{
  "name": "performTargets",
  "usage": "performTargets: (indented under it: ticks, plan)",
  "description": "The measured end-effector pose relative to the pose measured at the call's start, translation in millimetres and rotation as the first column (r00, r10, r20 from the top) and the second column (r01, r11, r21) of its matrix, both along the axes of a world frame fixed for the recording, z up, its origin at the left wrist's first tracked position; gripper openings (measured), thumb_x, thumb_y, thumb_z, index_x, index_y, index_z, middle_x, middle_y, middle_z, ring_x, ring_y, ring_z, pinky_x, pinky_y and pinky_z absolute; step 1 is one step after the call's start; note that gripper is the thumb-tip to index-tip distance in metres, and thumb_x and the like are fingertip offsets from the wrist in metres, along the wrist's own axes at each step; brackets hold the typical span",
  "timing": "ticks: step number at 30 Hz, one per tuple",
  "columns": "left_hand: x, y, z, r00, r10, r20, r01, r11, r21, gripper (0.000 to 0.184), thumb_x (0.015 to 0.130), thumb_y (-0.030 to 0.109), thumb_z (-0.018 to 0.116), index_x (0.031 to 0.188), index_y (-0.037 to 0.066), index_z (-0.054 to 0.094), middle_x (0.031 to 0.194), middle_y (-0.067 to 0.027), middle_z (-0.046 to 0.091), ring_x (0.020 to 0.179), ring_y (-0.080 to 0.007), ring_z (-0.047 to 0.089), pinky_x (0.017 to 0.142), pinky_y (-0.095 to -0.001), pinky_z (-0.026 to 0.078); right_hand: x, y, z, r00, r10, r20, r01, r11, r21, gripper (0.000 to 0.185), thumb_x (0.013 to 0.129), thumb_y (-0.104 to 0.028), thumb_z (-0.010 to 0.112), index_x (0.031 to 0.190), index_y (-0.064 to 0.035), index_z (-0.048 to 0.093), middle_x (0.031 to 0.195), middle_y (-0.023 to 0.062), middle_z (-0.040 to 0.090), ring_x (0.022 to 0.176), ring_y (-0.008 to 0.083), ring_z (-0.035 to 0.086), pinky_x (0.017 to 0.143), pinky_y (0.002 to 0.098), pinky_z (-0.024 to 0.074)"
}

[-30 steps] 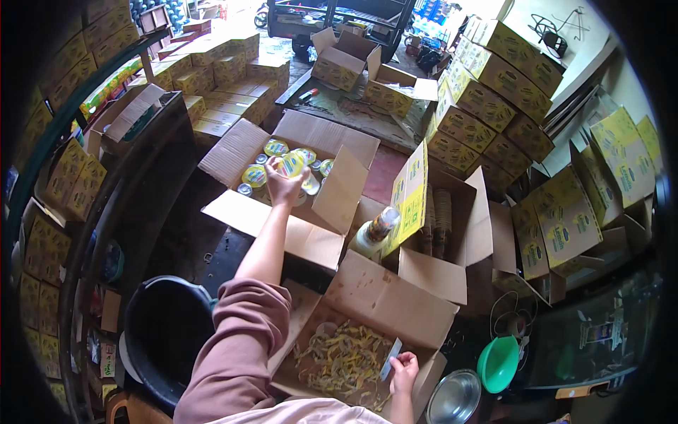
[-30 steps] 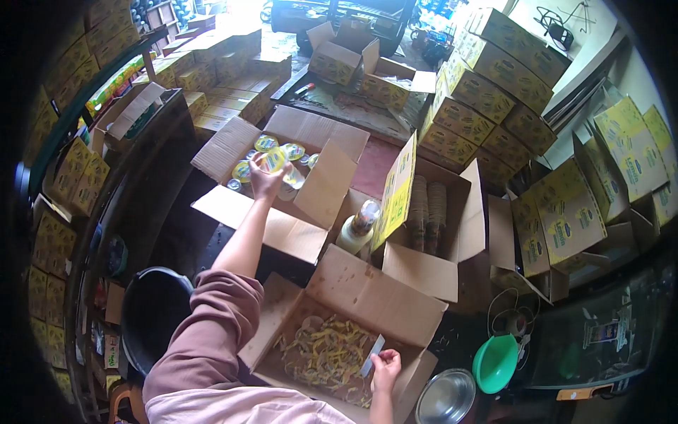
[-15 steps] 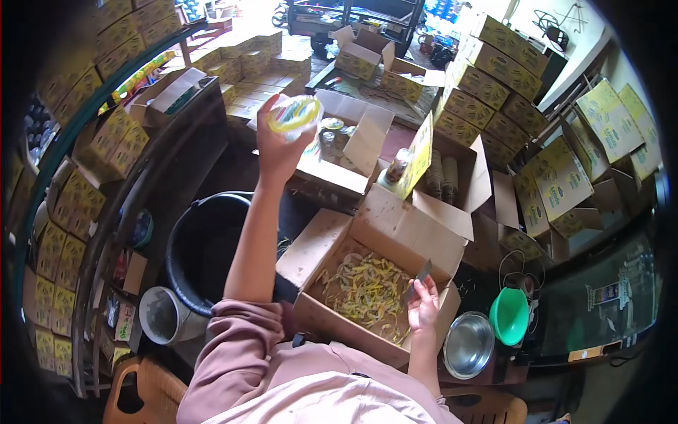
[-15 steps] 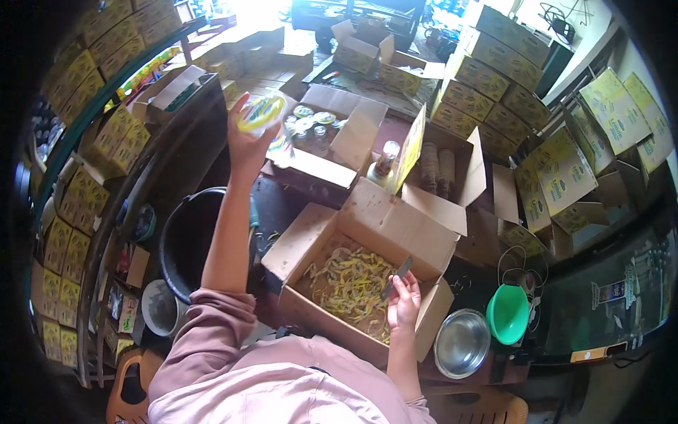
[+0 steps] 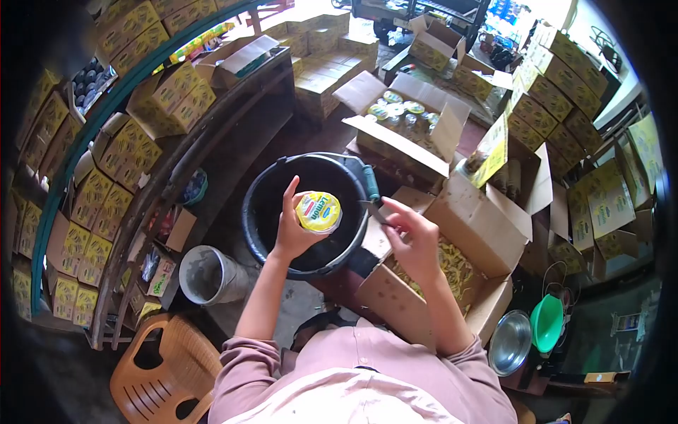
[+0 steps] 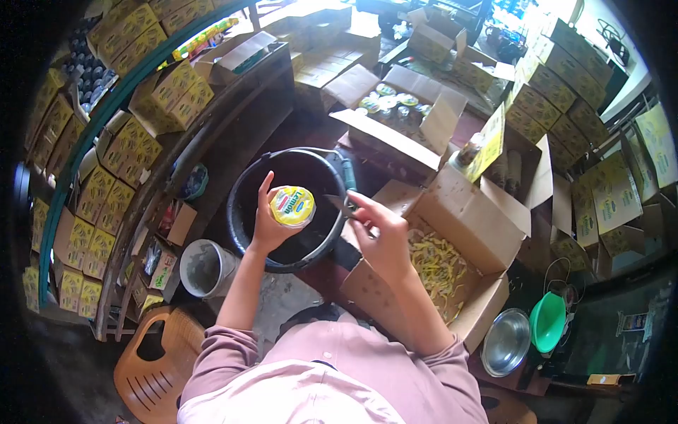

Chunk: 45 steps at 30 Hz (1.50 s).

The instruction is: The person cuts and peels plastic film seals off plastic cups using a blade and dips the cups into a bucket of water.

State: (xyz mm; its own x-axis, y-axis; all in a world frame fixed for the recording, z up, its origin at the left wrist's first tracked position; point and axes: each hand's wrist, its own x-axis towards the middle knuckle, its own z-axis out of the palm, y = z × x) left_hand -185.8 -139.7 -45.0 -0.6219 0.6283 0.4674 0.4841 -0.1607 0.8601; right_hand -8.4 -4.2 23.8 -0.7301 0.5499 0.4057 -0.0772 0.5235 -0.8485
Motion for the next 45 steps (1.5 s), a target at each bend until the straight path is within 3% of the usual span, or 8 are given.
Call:
performTargets:
  ticks: [4,8,12,21,27,33,40,45]
  plan:
    - [-1.4,-4.9,-7.2,0.998,0.011,0.057,-0.014,0.999,0.053,0.110,0.052,0.003,0.081,0.136,0.010,0.012,0.103,-0.0115,0.052,0.096,-0.0198,0.055,0.086,-0.0313,0.045,-42.9,-24.8,-3.5,0.978,0.151,0.143,-0.191,0.921,0.339,0.034,0.075,-0.001,0.056,0.107,-0.0111,0.059,0.076,0.0095,0.056,0.067,0.0272,0.056,0.062,0.0355,0.0478]
    - [-5.7,-7.0,-7.9,0.999,-0.017,0.048,0.012,0.993,0.115,0.108,0.055,0.003,0.079,0.137,0.010,0.008,0.102,-0.0137,0.053,0.095,-0.0221,0.056,0.085,-0.0333,0.046,-60.0,-34.1,-5.0,0.978,0.060,0.199,-0.163,0.817,0.553,0.034,0.072,-0.003,0.055,0.105,-0.0105,0.058,0.079,0.0083,0.053,0.073,0.0245,0.056,0.062,0.0342,0.0483]
    - [-4.0,-6.8,-7.5,0.992,-0.078,0.094,0.063,0.987,0.148,0.109,0.057,0.003,0.077,0.137,0.009,0.003,0.102,-0.0153,0.053,0.095,-0.0233,0.056,0.084,-0.0342,0.046,-65.9,-39.3,-3.0,0.978,0.057,0.202,-0.162,0.814,0.558,0.030,0.077,0.000,0.054,0.105,-0.0092,0.059,0.078,0.0110,0.056,0.069,0.0277,0.056,0.062,0.0351,0.0476]
    - [-1.9,-4.8,-4.0,0.994,-0.087,0.060,0.079,0.988,0.133,0.111,0.057,0.003,0.076,0.137,0.008,-0.001,0.102,-0.0170,0.053,0.092,-0.0251,0.057,0.081,-0.0347,0.047,-63.7,-42.4,-1.1,0.962,0.048,0.268,-0.203,0.783,0.588,0.043,0.064,0.003,0.057,0.106,-0.0066,0.058,0.081,0.0110,0.054,0.072,0.0269,0.056,0.061,0.0354,0.0479]
    - [-2.8,-6.4,-7.8,0.990,-0.120,0.072,0.109,0.985,0.136,0.112,0.058,0.002,0.076,0.137,0.008,-0.003,0.102,-0.0175,0.053,0.093,-0.0258,0.056,0.082,-0.0352,0.047,-67.5,-42.9,-8.1,0.957,0.041,0.288,-0.222,0.745,0.629,0.043,0.064,0.004,0.056,0.106,-0.0072,0.058,0.083,0.0103,0.054,0.073,0.0267,0.056,0.063,0.0347,0.0480]
    - [-1.6,-6.2,-6.7,0.989,-0.094,0.115,0.075,0.985,0.155,0.115,0.056,0.000,0.077,0.137,0.009,-0.004,0.104,-0.0168,0.051,0.096,-0.0245,0.054,0.084,-0.0348,0.045,-59.4,-38.9,4.3,0.876,0.005,0.483,-0.349,0.698,0.625,0.036,0.067,-0.002,0.055,0.103,-0.0039,0.060,0.087,0.0080,0.054,0.082,0.0208,0.054,0.067,0.0314,0.0481]
    - [-7.5,-5.9,-6.7,0.993,-0.106,0.045,0.098,0.984,0.146,0.115,0.056,-0.004,0.075,0.137,0.009,-0.006,0.106,-0.0154,0.049,0.098,-0.0223,0.053,0.086,-0.0330,0.044,-40.6,-14.6,15.8,0.889,0.080,0.451,-0.352,0.749,0.562,0.035,0.065,0.001,0.056,0.098,-0.0096,0.063,0.080,0.0066,0.055,0.072,0.0221,0.056,0.063,0.0319,0.0482]
    - [-6.0,-7.7,-7.0,0.919,-0.361,0.160,0.316,0.916,0.247,0.116,0.060,-0.006,0.068,0.135,0.009,-0.018,0.112,-0.0173,0.049,0.099,-0.0248,0.055,0.089,-0.0348,0.044,-57.6,-2.3,34.3,0.921,0.206,0.332,-0.381,0.665,0.643,0.031,0.064,-0.001,0.063,0.090,-0.0168,0.066,0.076,0.0003,0.058,0.073,0.0158,0.056,0.088,0.0352,0.0362]
